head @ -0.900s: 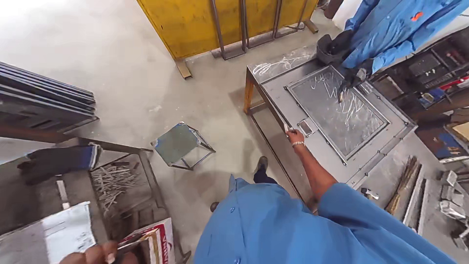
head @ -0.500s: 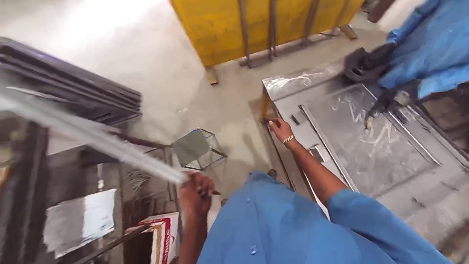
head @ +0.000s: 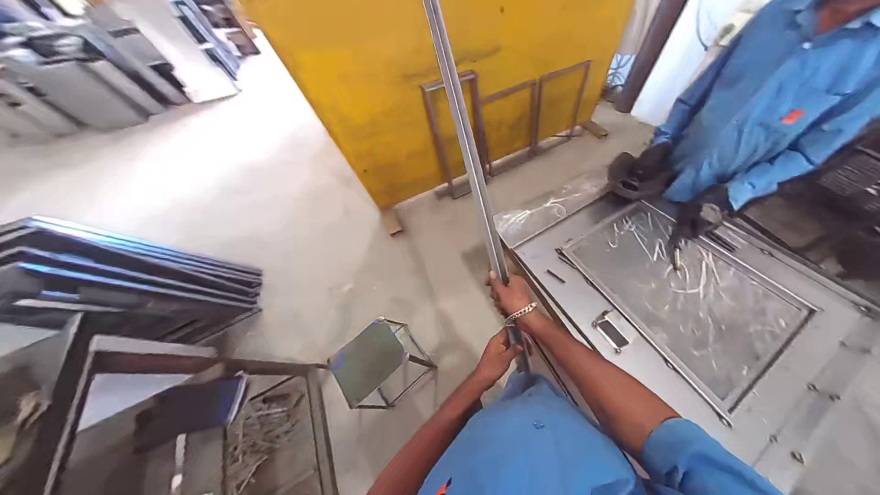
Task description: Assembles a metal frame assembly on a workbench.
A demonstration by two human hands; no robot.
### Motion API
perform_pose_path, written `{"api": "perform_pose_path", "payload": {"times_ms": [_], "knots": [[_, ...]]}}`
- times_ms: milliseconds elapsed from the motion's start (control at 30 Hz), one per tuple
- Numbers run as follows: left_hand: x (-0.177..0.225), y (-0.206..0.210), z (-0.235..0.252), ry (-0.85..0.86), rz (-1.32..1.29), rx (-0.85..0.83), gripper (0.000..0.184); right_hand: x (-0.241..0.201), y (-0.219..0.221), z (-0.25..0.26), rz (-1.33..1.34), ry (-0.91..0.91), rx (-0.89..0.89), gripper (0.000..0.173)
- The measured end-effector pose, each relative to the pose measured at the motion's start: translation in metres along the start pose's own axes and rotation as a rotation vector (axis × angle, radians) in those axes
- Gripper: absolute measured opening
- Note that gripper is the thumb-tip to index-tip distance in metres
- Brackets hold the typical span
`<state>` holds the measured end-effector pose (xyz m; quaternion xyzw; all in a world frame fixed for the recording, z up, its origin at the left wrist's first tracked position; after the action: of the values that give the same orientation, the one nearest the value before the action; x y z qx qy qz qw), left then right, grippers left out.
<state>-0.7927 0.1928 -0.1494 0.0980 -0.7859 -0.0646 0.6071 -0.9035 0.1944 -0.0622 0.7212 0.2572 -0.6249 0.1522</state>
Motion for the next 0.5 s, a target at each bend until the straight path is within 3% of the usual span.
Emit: {"api": "perform_pose_path", "payload": {"times_ms": [33,100,200,300,500], "knots": [[-0.006,0.003,0.011,-0.017,0.108,-0.046,0.066,0.009,-0.024,-0.006,-0.048,0.003,0.076,0.041],[-0.014,-0.006,0.027,-0.082,0.242,-0.013,0.08,0.03,-0.061,-0.027,-0.037,0.062,0.182,0.045],[-0.026,-0.03,0.031,-0.217,0.258,0.087,0.074,0.071,-0.101,-0.07,0.158,0.212,0.344,0.046],[-0.037,-0.042,0.035,-0.275,0.258,0.032,0.057,0.083,-0.151,-0.088,0.287,0.188,0.536,0.05],[-0.072,-0.024,0.032,-0.346,0.284,-0.108,0.041,0.005,-0.218,-0.129,0.302,-0.108,0.707,0.049]]}}
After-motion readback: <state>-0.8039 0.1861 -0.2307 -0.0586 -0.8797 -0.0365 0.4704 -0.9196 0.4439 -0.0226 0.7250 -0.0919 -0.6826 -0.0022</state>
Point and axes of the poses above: each hand's wrist, its own z-axis towards the middle knuckle, its own y-axis out of the palm, x = y × z, the point moved 10 cm from there along z, towards the middle knuckle, and after that the axes turned 10 degrees about -y, right-handed, at the moved point
